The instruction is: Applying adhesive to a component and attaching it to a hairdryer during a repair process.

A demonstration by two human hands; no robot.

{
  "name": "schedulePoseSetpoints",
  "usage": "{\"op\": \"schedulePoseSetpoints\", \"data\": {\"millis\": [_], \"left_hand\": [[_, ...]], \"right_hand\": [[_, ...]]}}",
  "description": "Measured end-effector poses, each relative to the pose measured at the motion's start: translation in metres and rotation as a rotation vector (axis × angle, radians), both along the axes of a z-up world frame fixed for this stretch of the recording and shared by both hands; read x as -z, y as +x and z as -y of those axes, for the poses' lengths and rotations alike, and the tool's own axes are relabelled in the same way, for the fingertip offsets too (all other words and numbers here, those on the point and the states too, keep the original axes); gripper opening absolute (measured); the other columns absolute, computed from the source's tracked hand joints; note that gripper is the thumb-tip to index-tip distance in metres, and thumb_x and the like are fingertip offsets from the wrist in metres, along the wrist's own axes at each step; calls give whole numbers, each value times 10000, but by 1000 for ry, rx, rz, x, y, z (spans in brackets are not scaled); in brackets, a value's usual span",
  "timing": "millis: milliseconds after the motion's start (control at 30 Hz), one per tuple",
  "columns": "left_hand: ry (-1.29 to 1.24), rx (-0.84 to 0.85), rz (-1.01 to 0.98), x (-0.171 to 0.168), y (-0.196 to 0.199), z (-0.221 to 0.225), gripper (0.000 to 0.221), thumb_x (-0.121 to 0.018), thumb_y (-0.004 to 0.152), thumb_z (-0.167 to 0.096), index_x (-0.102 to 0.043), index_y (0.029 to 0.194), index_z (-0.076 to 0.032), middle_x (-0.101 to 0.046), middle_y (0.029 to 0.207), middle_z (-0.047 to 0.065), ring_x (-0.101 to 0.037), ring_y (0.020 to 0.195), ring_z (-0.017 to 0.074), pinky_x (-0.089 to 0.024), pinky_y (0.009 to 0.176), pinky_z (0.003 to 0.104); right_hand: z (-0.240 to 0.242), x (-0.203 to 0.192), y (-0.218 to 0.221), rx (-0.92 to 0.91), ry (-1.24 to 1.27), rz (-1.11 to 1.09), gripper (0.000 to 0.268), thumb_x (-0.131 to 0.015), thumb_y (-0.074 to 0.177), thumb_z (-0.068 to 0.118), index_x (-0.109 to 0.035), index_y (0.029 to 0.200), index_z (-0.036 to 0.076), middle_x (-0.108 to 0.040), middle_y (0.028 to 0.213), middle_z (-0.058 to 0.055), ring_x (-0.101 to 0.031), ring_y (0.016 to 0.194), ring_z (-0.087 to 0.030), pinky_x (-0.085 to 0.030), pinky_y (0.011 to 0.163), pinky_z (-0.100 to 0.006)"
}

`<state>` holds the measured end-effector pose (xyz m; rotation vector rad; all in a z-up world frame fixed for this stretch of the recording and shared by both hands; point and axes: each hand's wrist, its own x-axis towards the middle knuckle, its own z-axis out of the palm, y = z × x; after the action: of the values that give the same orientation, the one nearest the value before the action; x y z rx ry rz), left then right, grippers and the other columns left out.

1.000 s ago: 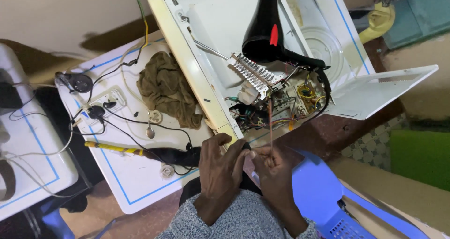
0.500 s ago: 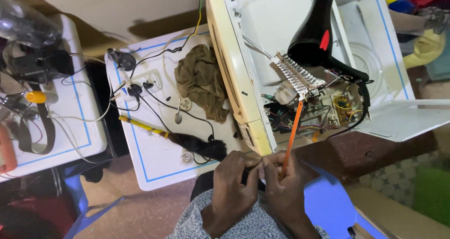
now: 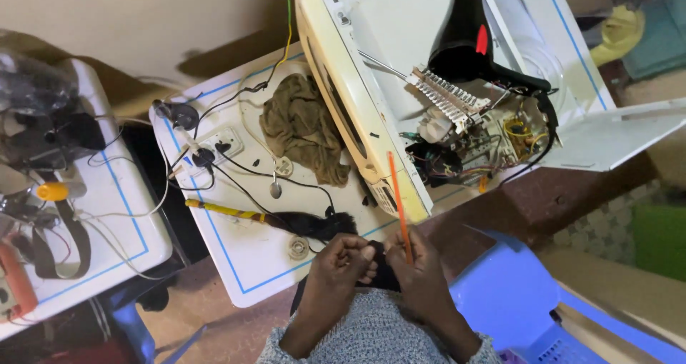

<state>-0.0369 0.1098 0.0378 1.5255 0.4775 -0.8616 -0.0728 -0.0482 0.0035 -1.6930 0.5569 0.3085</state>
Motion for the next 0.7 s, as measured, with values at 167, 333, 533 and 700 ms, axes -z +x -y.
{"op": "schedulePoseSetpoints", "data": {"millis": [167, 333, 533, 700], "left_hand": [[418, -64, 171, 140, -28, -103, 144, -630, 947, -145, -744, 1020, -96, -779, 962, 77, -707, 877, 205, -578, 774, 339], [742, 259, 1148, 218, -8, -218, 254, -565, 996, -140, -663, 1207, -37, -670, 1151, 151, -614, 1120, 346, -451, 1002, 482], [968, 834, 982, 254, 30, -272, 381, -676, 869, -65, -701, 1248, -93, -652, 1288, 147, -580, 1268, 340, -534, 1031, 515], [945, 822, 1117, 255, 44, -272, 291, -696, 880, -12, -740, 1163, -58, -658, 1197, 194, -643, 1106, 380, -610, 788, 508]], "right_hand": [[-31, 69, 26, -206, -186, -301, 145, -593, 989, 287, -579, 961, 145, -589, 752, -18, -523, 640, -136, -390, 581, -328], [-53, 160, 46, -260, -290, -279, 96, -548, 972, 154, -535, 1047, 94, -627, 793, -63, -580, 627, -214, -418, 535, -374], [-67, 227, 63, -226, -487, -44, 565, -542, 994, 95, -380, 1514, -54, -557, 1412, -268, -572, 1238, -426, -511, 990, -520], [-108, 178, 50, -127, -1004, 295, 629, -668, 918, 78, -405, 1481, -14, -501, 1410, -239, -503, 1271, -402, -439, 1096, -510]]}}
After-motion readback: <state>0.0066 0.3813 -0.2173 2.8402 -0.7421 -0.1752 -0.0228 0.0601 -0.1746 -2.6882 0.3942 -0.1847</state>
